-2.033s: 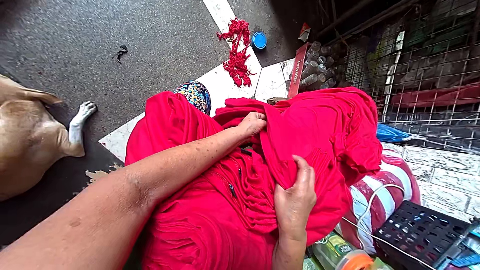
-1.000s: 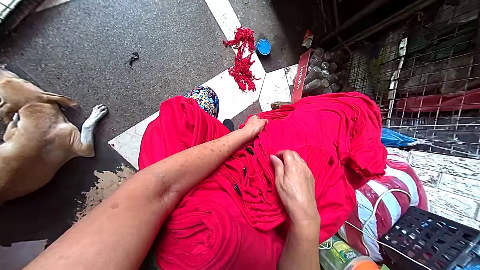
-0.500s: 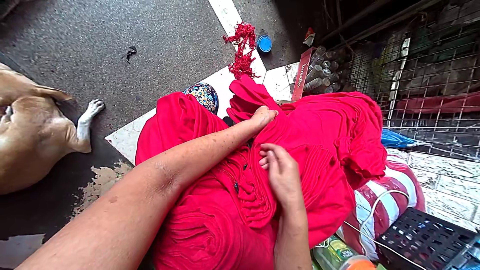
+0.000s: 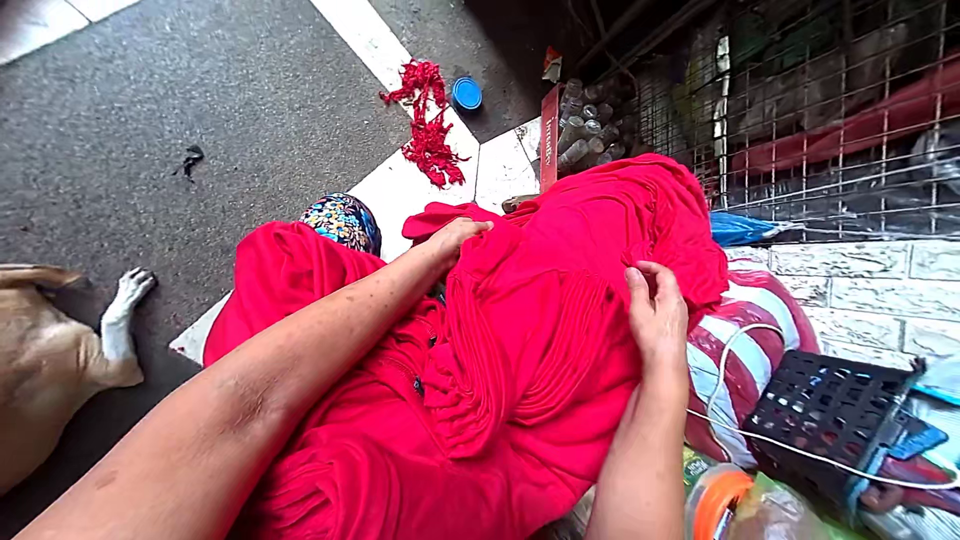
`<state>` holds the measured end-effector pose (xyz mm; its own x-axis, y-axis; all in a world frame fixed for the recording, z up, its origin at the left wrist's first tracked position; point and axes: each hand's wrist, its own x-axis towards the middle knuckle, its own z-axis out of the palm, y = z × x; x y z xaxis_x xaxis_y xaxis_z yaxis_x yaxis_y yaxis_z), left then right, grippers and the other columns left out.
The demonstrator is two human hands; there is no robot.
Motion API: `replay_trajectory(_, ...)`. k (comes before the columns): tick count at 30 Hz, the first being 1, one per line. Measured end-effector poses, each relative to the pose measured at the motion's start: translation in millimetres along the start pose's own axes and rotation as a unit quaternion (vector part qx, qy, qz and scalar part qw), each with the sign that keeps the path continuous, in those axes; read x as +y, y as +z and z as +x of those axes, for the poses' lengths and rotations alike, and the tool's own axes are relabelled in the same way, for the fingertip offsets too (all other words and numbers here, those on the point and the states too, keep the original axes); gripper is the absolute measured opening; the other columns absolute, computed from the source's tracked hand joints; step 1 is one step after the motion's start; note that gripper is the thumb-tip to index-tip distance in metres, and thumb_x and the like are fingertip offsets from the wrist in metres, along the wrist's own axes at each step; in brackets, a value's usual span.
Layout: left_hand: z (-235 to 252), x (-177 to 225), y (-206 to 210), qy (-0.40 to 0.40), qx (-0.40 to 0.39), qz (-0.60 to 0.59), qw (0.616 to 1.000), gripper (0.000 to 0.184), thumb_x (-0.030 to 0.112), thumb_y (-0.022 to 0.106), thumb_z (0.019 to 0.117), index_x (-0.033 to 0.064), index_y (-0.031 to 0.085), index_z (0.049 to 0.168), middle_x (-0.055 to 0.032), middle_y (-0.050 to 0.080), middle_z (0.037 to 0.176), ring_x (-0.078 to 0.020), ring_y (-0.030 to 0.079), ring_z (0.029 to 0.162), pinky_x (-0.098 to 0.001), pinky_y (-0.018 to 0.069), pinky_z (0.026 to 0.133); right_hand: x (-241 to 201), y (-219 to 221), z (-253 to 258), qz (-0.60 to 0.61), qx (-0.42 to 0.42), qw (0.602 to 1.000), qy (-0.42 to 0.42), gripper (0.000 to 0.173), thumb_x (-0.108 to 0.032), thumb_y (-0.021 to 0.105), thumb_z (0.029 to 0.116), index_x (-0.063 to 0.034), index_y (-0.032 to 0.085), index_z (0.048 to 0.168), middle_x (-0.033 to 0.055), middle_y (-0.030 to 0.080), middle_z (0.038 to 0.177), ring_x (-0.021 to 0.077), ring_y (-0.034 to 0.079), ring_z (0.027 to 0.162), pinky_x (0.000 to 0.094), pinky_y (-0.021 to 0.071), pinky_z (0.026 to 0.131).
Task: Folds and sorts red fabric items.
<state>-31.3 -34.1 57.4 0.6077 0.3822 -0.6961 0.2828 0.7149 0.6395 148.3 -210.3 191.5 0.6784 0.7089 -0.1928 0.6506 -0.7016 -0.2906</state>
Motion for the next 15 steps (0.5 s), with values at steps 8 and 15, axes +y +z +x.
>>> replay_trajectory(8, 16, 7, 4, -0.017, 0.002, -0.003, 1.0, 0.033, 0.025, 0.043, 0.1107, -0.0019, 0.054, 0.127, -0.0087, 0.061, 0.107, -0.0085, 0.058, 0.089, -0.0277, 0.0499, 0.083, 53, 13, 16, -0.042, -0.284, 0.952, 0.107, 0.067, -0.041, 0.016, 0.1133, 0.0051, 0.057, 0.139, 0.0281, 0.057, 0.142, 0.0386, 0.049, 0.139, 0.058, 0.0313, 0.115)
replay_trajectory(15, 39, 37, 20, 0.048, -0.063, 0.056, 0.995, 0.029, 0.023, 0.04, 0.1111, 0.0014, 0.056, 0.122, -0.0014, 0.062, 0.097, -0.0004, 0.06, 0.082, -0.0208, 0.0513, 0.079, 105, -9, -27, 0.063, -0.176, 0.982, 0.016, 0.065, -0.048, 0.045, 0.1014, 0.0066, 0.061, 0.133, 0.0272, 0.062, 0.134, 0.0338, 0.055, 0.133, 0.0505, 0.0356, 0.114)
